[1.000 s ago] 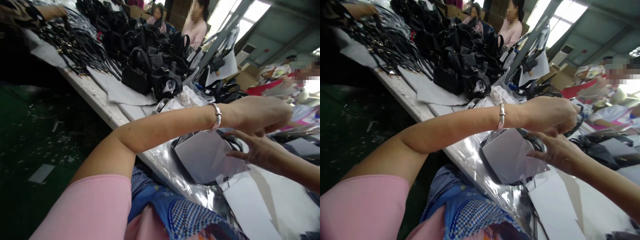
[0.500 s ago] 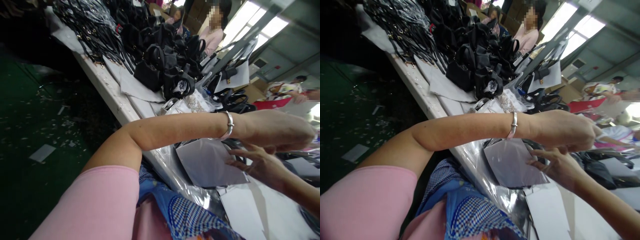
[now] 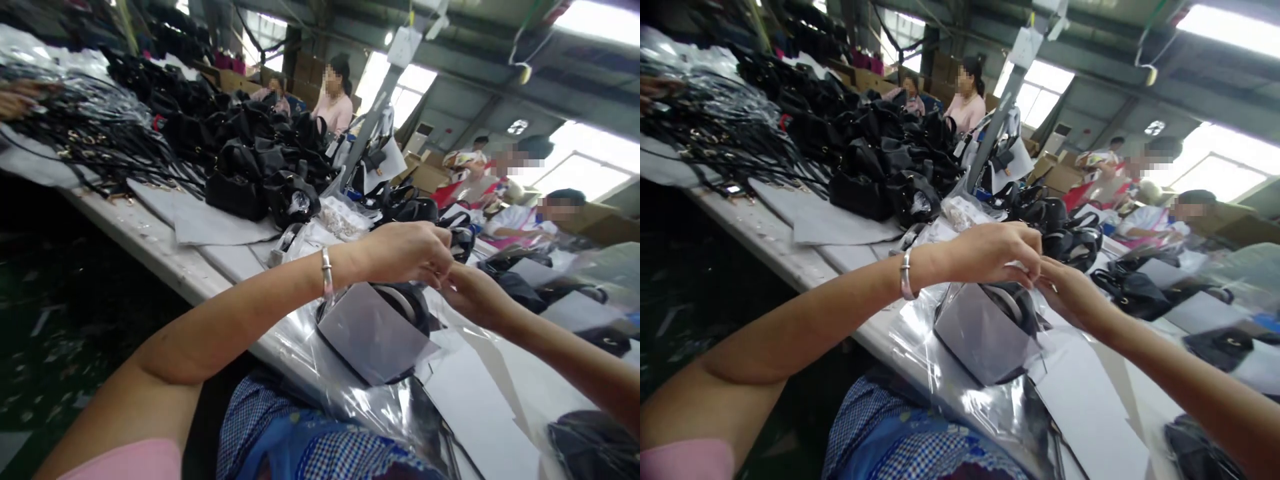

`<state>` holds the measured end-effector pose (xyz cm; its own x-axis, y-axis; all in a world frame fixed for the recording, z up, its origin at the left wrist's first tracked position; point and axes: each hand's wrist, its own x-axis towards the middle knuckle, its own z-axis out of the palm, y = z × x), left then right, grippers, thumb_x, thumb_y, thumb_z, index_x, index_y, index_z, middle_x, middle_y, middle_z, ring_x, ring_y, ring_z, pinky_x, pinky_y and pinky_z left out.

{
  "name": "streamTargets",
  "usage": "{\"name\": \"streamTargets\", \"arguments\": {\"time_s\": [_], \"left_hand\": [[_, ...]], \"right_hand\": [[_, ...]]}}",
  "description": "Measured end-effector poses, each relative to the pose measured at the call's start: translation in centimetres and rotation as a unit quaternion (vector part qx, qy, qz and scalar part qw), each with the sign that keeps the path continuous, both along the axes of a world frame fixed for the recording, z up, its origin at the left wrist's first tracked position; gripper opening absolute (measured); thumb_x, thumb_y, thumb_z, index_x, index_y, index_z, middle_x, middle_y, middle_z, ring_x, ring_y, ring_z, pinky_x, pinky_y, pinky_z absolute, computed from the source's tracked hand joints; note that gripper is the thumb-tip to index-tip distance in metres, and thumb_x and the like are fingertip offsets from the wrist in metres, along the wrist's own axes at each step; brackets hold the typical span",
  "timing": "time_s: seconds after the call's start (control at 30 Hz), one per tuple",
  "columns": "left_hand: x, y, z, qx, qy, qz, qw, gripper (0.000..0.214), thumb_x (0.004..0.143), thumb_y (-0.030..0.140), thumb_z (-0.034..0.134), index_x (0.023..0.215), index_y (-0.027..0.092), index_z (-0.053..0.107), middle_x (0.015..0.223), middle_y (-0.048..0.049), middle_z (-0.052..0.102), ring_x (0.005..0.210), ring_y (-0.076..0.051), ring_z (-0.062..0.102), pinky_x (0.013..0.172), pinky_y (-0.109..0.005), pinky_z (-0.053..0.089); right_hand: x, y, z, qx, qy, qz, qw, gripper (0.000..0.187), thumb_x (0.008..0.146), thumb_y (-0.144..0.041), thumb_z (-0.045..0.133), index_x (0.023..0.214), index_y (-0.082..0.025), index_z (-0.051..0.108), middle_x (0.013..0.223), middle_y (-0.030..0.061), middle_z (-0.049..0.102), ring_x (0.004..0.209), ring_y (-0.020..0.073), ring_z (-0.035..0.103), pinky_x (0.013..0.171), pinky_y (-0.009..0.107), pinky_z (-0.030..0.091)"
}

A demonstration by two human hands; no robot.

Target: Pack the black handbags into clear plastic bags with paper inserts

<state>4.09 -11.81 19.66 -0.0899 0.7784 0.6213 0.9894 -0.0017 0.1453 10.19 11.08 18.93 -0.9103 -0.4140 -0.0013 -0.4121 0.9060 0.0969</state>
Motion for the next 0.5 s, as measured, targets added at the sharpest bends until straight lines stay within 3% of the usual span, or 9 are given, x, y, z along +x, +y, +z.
{"name": "streamTargets", "arguments": {"time_s": [0.13,0.2,0.33,0.43,0.5], "left_hand": [[-0.1,0.1,0.0,0.013,-0.028,-0.027,0.999,0.004,0.087,0.021,0.074,0.089,0.018,0.076,0.104,-0.0068,0.068,0.095,-0.017,0.064,0.084,-0.027,0.049],[0.2,-0.2,0.2,0.007,-0.047,-0.04,0.998,0.004,0.087,0.022,0.073,0.089,0.019,0.075,0.105,-0.0065,0.068,0.096,-0.016,0.065,0.087,-0.028,0.05],[2.0,-1.5,0.4,-0.021,-0.059,-0.007,0.998,0.006,0.092,0.02,0.067,0.087,0.021,0.071,0.112,-0.005,0.068,0.106,-0.017,0.063,0.096,-0.032,0.051],[3.2,-2.0,0.3,-0.027,-0.077,0.027,0.996,0.007,0.093,0.024,0.066,0.086,0.023,0.069,0.133,-0.0045,0.061,0.126,-0.02,0.055,0.106,-0.036,0.047],[3.2,-2.0,0.4,-0.037,-0.093,0.054,0.993,0.008,0.093,0.025,0.065,0.087,0.024,0.069,0.139,-0.0037,0.058,0.127,-0.02,0.054,0.106,-0.036,0.048]], "right_hand": [[-1.1,2.0,-0.7,-0.002,-0.019,-0.011,1.0,0.031,0.094,-0.023,0.048,0.116,-0.014,0.067,0.106,0.0162,0.073,0.096,0.0315,0.07,0.084,0.038,0.054],[-1.2,2.6,-0.8,-0.014,-0.003,-0.021,1.0,0.035,0.089,-0.02,0.056,0.122,-0.015,0.064,0.12,0.0156,0.069,0.104,0.0303,0.069,0.088,0.038,0.053],[-0.1,3.2,0.0,-0.01,0.15,-0.013,0.989,0.048,0.091,-0.021,0.058,0.138,-0.015,0.052,0.137,0.0164,0.057,0.115,0.0284,0.062,0.096,0.041,0.051],[0.0,3.7,0.5,0.038,0.216,0.032,0.975,0.072,0.082,-0.026,0.073,0.147,-0.021,0.044,0.15,0.0149,0.047,0.137,0.0355,0.043,0.112,0.053,0.035],[-1.1,4.3,0.6,0.037,0.188,0.003,0.981,0.09,0.075,-0.029,0.079,0.154,-0.024,0.035,0.151,0.015,0.046,0.137,0.0385,0.042,0.11,0.055,0.036]]}}
